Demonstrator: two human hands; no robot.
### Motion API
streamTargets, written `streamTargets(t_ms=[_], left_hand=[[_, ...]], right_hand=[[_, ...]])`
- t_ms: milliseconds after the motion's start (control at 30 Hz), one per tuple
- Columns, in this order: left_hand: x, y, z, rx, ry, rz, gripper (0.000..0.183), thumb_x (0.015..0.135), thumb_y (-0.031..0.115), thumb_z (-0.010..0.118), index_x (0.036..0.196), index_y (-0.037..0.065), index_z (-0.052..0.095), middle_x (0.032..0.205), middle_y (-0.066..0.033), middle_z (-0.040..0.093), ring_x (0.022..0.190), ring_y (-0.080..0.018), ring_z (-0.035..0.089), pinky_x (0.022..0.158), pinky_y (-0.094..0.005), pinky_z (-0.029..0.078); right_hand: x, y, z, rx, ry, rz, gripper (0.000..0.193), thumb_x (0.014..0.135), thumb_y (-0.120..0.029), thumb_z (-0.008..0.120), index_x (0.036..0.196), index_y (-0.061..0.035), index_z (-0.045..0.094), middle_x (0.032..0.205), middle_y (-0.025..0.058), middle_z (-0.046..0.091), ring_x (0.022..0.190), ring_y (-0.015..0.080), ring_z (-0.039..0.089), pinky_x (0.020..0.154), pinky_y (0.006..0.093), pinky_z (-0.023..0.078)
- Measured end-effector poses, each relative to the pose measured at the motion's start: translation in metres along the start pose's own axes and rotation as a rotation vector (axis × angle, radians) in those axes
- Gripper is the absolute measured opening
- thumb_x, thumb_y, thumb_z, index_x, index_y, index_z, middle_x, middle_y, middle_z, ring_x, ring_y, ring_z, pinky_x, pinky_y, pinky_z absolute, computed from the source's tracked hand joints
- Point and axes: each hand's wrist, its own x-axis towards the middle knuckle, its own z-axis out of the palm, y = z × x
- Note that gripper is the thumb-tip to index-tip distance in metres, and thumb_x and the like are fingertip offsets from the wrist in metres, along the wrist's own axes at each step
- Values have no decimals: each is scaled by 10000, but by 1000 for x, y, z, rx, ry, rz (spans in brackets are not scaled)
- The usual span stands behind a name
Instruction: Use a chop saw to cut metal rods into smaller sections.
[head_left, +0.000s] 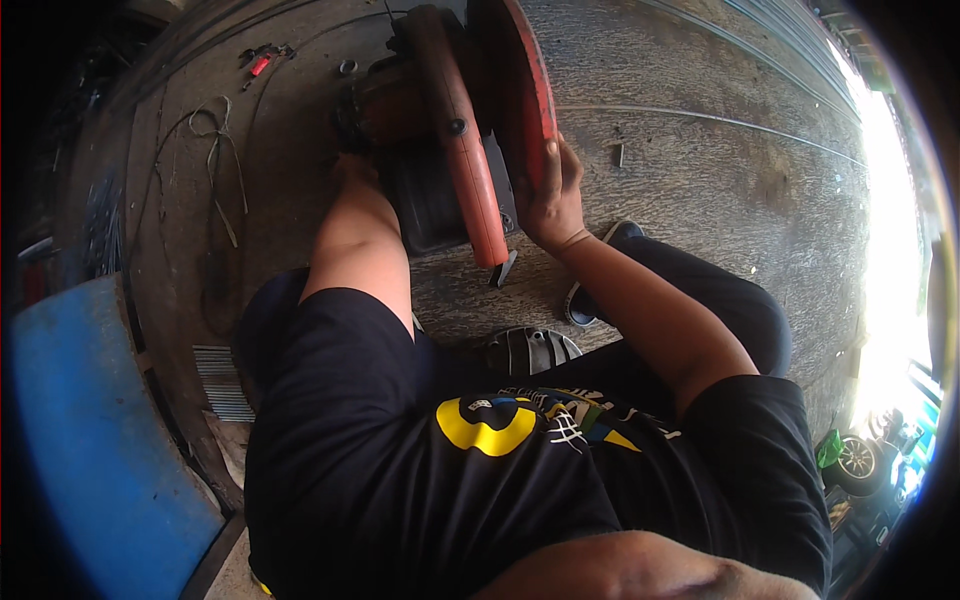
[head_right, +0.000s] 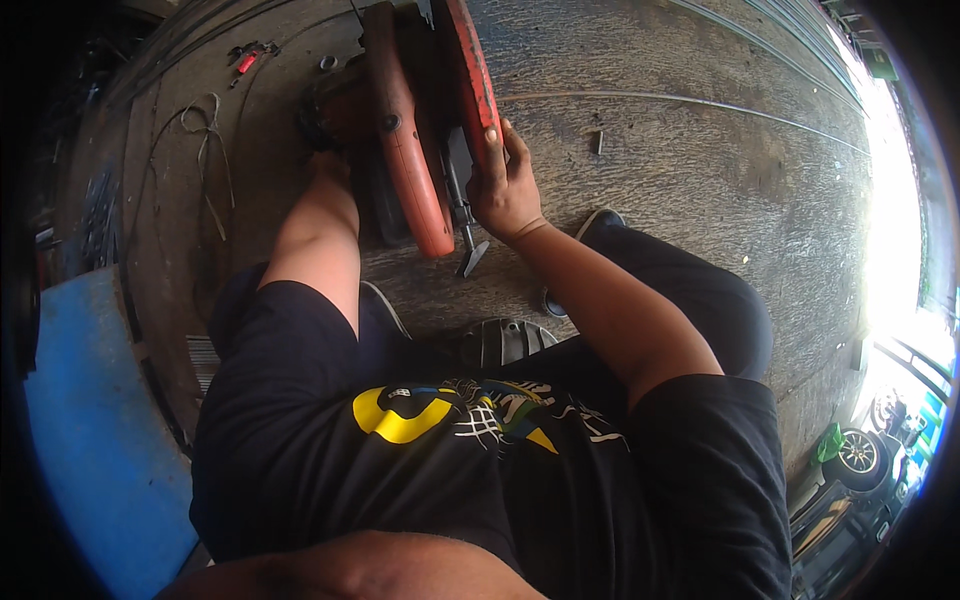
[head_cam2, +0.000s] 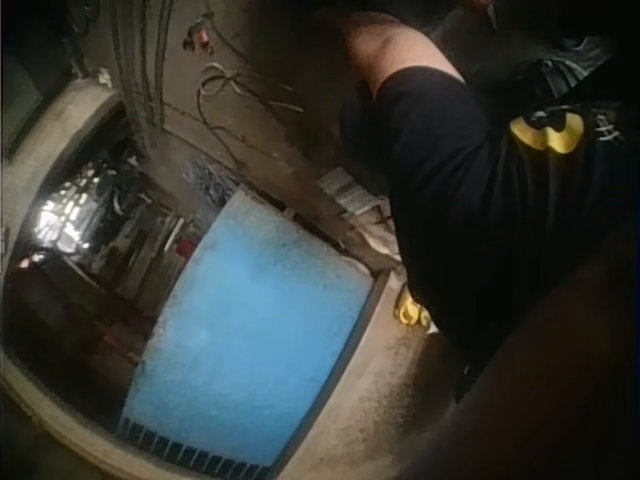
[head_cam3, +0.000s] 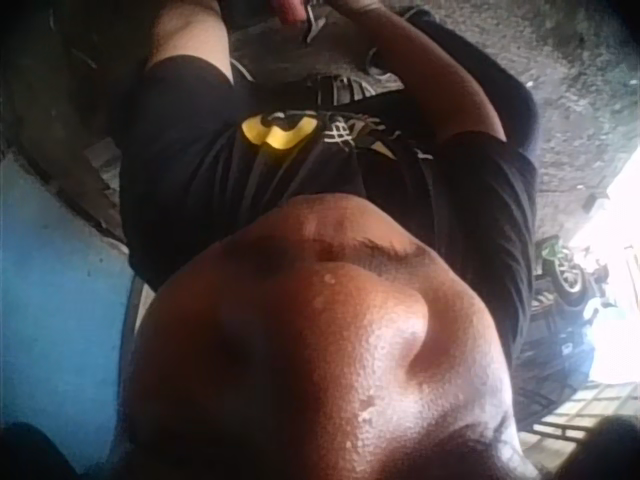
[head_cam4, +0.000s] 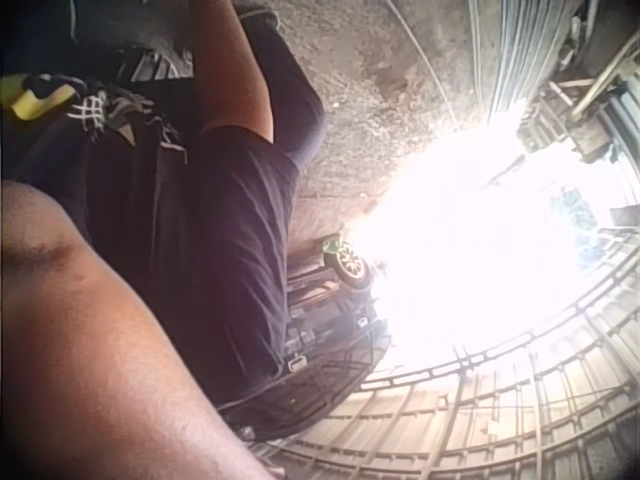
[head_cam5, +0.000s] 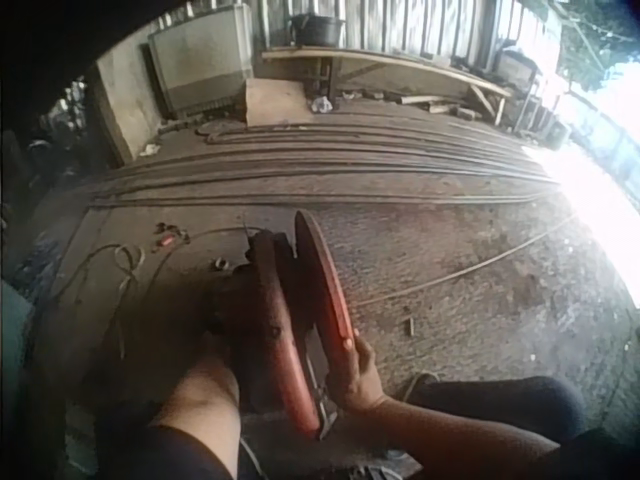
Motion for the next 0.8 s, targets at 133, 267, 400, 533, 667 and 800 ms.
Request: streamTargets(t_ms=[133,267,400,533,667,800], left_hand=[[-3,-2,1,-10,4,-8,473,898,478,527,1081,55,635,971,-94,627,847,-241,619,647,-414,485],[-4,-3,3,-15,0,-10,472,901,478,522,1079,55,635,967,-93,627,842,-240,619,642,-414,485],[-3,-2,3,-29,-3,-20,472,904,478,518,1078,55,635,963,-92,627,837,-239,619,636,-415,484],[-3,0,4,-41,-6,-21,472,907,478,513,1076,55,635,958,-91,627,832,-238,619,631,-416,484],[-3,2,4,-48,-12,-23,472,911,478,509,1075,55,636,954,-89,627,827,-236,620,625,-416,484],[-4,2,3,-49,-13,-27,471,914,478,504,1074,55,636,950,-88,627,822,-235,620,619,-417,483]], right_hand=[[-1,0,-1,15,-14,15,785,741,13,577,1423,1,188,1287,356,349,1167,481,428,956,487,450],[0,0,-1,5,-11,3,780,743,16,572,1421,8,188,1280,355,360,1172,480,424,956,484,449],[0,-3,-3,7,-14,-7,780,747,19,568,1426,5,182,1282,358,365,1176,474,420,953,479,450],[3,-5,-4,-11,-20,-2,799,742,31,566,1432,4,164,1300,347,363,1180,464,409,946,471,453],[4,-4,-4,-32,-2,-50,818,727,44,566,1432,8,153,1314,324,365,1177,459,405,937,472,459],[3,-3,-3,-37,-5,-38,831,721,42,563,1436,7,141,1315,320,364,1175,460,403,936,478,459]])
